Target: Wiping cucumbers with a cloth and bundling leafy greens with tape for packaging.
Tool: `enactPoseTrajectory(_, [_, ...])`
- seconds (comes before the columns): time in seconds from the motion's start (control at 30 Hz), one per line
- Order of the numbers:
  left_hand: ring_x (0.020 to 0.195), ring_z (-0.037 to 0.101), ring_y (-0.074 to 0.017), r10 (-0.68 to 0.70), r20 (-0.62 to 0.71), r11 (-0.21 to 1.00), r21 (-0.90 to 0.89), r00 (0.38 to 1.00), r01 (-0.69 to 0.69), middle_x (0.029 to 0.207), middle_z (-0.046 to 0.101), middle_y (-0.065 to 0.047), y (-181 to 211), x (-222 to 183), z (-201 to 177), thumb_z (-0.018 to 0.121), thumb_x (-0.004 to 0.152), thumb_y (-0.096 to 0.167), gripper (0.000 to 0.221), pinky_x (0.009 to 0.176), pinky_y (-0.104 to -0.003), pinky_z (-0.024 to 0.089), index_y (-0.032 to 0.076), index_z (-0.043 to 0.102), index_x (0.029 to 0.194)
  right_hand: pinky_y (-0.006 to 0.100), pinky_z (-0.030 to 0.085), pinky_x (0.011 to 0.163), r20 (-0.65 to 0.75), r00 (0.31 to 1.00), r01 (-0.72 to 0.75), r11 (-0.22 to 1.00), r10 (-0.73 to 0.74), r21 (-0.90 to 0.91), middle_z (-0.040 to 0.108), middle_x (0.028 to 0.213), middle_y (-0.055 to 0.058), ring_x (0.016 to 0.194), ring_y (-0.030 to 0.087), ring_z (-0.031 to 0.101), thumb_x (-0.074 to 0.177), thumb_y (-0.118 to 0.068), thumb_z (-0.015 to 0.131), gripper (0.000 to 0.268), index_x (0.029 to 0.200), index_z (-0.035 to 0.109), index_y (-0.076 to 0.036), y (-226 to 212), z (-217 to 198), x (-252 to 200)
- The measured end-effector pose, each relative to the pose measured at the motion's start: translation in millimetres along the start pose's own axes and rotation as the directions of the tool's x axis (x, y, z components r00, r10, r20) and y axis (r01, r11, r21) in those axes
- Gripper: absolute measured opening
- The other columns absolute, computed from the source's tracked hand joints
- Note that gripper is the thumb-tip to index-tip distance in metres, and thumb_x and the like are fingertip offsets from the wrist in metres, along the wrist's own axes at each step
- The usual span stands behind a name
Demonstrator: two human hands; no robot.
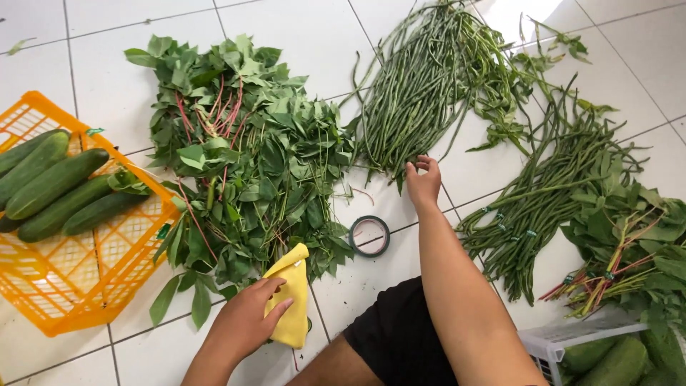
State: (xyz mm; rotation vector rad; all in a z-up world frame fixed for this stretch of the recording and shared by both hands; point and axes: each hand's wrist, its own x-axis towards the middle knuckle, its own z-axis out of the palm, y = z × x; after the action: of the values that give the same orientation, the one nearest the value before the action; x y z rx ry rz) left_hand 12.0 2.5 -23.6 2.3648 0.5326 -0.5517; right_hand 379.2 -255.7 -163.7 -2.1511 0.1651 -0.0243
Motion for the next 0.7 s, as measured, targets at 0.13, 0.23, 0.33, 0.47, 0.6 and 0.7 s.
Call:
enactPoseTrajectory(0.13, [0.101, 0.071, -0.0172, -0.041, 0.058, 0.999, 0.003, 0.998, 0.04, 0.124, 0.071, 0.013, 2, 2, -1, 0.06, 0.091, 0.046, 0.041, 0.084, -0.033, 0.056, 0.028, 0.062, 0.128, 0.028, 0.054, 0.068, 0.048, 0.983, -0.185, 0.97, 0.18, 0.157, 0.068, 0.103, 0.003, 0.072, 0.012, 0.063, 0.095, -0.014, 0.067, 0.032, 0.125, 0.058, -0.011, -32, -14, -11])
enactPoseTrajectory(0.23, [0.102, 0.071, -0.017, -0.043, 0.06, 0.999, 0.003, 0.997, 0.043, 0.125, 0.072, 0.013, 3, 2, -1, 0.06, 0.09, 0.047, 0.042, 0.084, -0.033, 0.057, 0.028, 0.063, 0.128, 0.027, 0.061, 0.069, 0.073, 0.975, -0.22, 0.945, 0.209, 0.24, 0.07, 0.105, 0.008, 0.083, 0.015, 0.067, 0.092, -0.016, 0.072, 0.029, 0.119, 0.064, -0.006, -17, -7, 3])
enactPoseTrajectory(0.33, [0.098, 0.073, -0.0155, -0.068, 0.075, 0.998, -0.011, 0.995, 0.069, 0.121, 0.074, 0.014, 7, 2, -5, 0.061, 0.09, 0.045, 0.04, 0.083, -0.031, 0.057, 0.03, 0.064, 0.126, 0.026, 0.057, 0.063, 0.082, 0.977, -0.209, 0.966, 0.199, 0.154, 0.071, 0.099, 0.006, 0.07, 0.013, 0.066, 0.094, -0.018, 0.07, 0.027, 0.117, 0.065, -0.005, -26, -11, -2])
enactPoseTrajectory(0.47, [0.097, 0.074, -0.0139, -0.061, 0.083, 0.998, -0.011, 0.995, 0.062, 0.12, 0.075, 0.014, 8, 2, -5, 0.061, 0.09, 0.045, 0.039, 0.082, -0.03, 0.057, 0.029, 0.065, 0.126, 0.032, 0.056, 0.076, 0.071, 0.99, -0.119, 0.991, 0.123, -0.064, 0.073, 0.103, 0.007, 0.083, 0.018, 0.069, 0.094, -0.023, 0.068, 0.041, 0.13, 0.057, -0.006, -34, -11, -6])
enactPoseTrajectory(0.6, [0.099, 0.073, -0.0136, -0.064, 0.089, 0.998, 0.006, 0.994, 0.064, 0.121, 0.073, 0.016, 6, 3, -4, 0.06, 0.09, 0.047, 0.04, 0.085, -0.03, 0.057, 0.03, 0.064, 0.126, 0.026, 0.053, 0.063, 0.187, 0.939, -0.326, 0.918, 0.287, 0.226, 0.065, 0.113, 0.01, 0.071, 0.013, 0.064, 0.094, -0.021, 0.07, 0.053, 0.141, 0.047, -0.01, -48, -14, -7])
enactPoseTrajectory(0.7, [0.1, 0.073, -0.0134, -0.087, 0.102, 0.996, 0.008, 0.991, 0.086, 0.122, 0.073, 0.016, 10, 1, -8, 0.06, 0.091, 0.047, 0.04, 0.085, -0.03, 0.057, 0.031, 0.063, 0.128, 0.021, 0.041, 0.054, 0.289, 0.893, -0.45, 0.721, 0.346, 0.527, 0.064, 0.106, 0.008, 0.071, 0.011, 0.056, 0.092, -0.019, 0.071, 0.052, 0.138, 0.05, -0.007, -38, -19, 0])
